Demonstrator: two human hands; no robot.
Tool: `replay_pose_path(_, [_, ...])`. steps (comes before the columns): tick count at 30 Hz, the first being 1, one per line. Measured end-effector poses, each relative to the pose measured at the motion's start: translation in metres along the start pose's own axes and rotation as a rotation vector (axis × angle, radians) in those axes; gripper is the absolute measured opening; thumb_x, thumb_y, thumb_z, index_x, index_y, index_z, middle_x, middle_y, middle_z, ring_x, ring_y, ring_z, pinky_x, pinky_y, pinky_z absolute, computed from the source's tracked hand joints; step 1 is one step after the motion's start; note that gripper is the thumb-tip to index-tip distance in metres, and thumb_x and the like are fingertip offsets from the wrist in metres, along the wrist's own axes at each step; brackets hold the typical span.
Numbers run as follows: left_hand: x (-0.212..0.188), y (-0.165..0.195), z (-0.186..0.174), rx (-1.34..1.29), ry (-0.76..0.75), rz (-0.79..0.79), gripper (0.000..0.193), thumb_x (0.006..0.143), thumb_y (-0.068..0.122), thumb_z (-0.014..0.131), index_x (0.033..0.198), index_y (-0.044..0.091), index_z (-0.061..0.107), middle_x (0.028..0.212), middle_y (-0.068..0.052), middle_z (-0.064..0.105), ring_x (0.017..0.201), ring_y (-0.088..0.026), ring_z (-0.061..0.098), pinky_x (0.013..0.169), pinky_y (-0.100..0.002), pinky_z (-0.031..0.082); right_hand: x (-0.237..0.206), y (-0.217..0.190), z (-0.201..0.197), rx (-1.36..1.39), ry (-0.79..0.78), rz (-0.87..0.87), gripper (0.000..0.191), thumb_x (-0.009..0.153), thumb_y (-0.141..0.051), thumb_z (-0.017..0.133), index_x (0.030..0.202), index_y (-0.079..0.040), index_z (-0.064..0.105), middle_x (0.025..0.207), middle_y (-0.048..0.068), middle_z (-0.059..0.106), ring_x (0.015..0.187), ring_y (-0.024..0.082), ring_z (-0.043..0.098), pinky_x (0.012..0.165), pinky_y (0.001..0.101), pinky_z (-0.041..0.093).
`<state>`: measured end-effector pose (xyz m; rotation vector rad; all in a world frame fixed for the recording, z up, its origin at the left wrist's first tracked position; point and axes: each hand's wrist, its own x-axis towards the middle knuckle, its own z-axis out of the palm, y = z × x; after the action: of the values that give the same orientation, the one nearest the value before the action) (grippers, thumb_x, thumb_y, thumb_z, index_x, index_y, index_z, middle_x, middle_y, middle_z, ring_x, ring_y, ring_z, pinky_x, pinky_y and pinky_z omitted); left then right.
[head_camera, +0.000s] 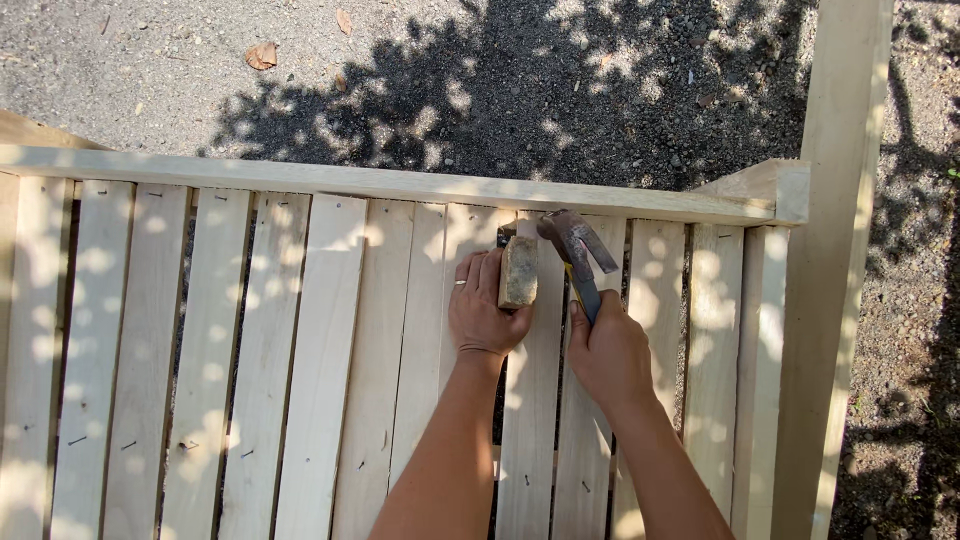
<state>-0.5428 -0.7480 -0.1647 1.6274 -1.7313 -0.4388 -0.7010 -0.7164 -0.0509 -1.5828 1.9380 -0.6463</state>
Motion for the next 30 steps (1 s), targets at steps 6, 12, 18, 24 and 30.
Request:
replay_pose_path(6, [0.003, 0.000, -0.002, 0.036, -0.071, -0.059, 0.066, 0.069, 0.025, 0.076, 0.129, 0.004, 0.056, 0.123, -0.016, 0.062, 0.122, -0.038, 0.055, 0.104, -0.045, 0.047, -0.003, 0.025, 0.000, -0.049, -0.025, 0.087, 0.026, 0.101, -0.024, 0.062, 0.098, 0.001, 0.057, 0.061, 0.019, 0.062, 0.054, 0.039, 0.065, 0.051, 0.0463, 0.047])
replay_pose_path(12, [-0.001, -0.001, -0.001, 0.019, -0.066, -0.065, 0.066, 0.070, 0.026, 0.077, 0.130, 0.008, 0.056, 0.123, -0.012, 0.063, 0.125, -0.036, 0.054, 0.105, -0.045, 0.047, -0.030, 0.031, -0.001, 0.002, 0.052, 0.022, 0.023, 0.097, -0.021, 0.061, 0.101, 0.002, 0.058, 0.062, 0.020, 0.064, 0.054, 0.038, 0.066, 0.052, 0.0465, 0.050])
replay_pose_path(18, [0.002, -0.002, -0.002, 0.024, -0.048, 0.008, 0.070, 0.069, 0.027, 0.076, 0.132, 0.004, 0.054, 0.123, -0.014, 0.061, 0.123, -0.037, 0.053, 0.108, -0.046, 0.045, 0.016, -0.003, 0.022, -0.187, -0.064, 0.071, 0.032, 0.102, -0.028, 0.062, 0.094, 0.002, 0.056, 0.068, 0.023, 0.064, 0.063, 0.045, 0.064, 0.058, 0.0512, 0.049])
replay_pose_path(24, [0.003, -0.001, 0.001, 0.013, -0.083, -0.046, 0.066, 0.069, 0.026, 0.074, 0.129, 0.005, 0.055, 0.123, -0.013, 0.062, 0.125, -0.037, 0.054, 0.107, -0.045, 0.046, -0.014, 0.019, 0.001, -0.054, -0.094, 0.273, 0.033, 0.100, -0.031, 0.058, 0.091, 0.001, 0.055, 0.066, 0.024, 0.066, 0.060, 0.043, 0.067, 0.059, 0.0521, 0.050])
replay_pose_path(30, [0.001, 0.002, 0.000, -0.010, -0.040, -0.027, 0.062, 0.073, 0.031, 0.076, 0.127, 0.008, 0.057, 0.121, -0.010, 0.064, 0.121, -0.035, 0.056, 0.103, -0.045, 0.047, 0.001, 0.020, 0.027, -0.103, -0.134, 0.240, 0.033, 0.100, -0.031, 0.058, 0.091, 0.001, 0.055, 0.069, 0.026, 0.067, 0.066, 0.046, 0.068, 0.061, 0.0537, 0.051])
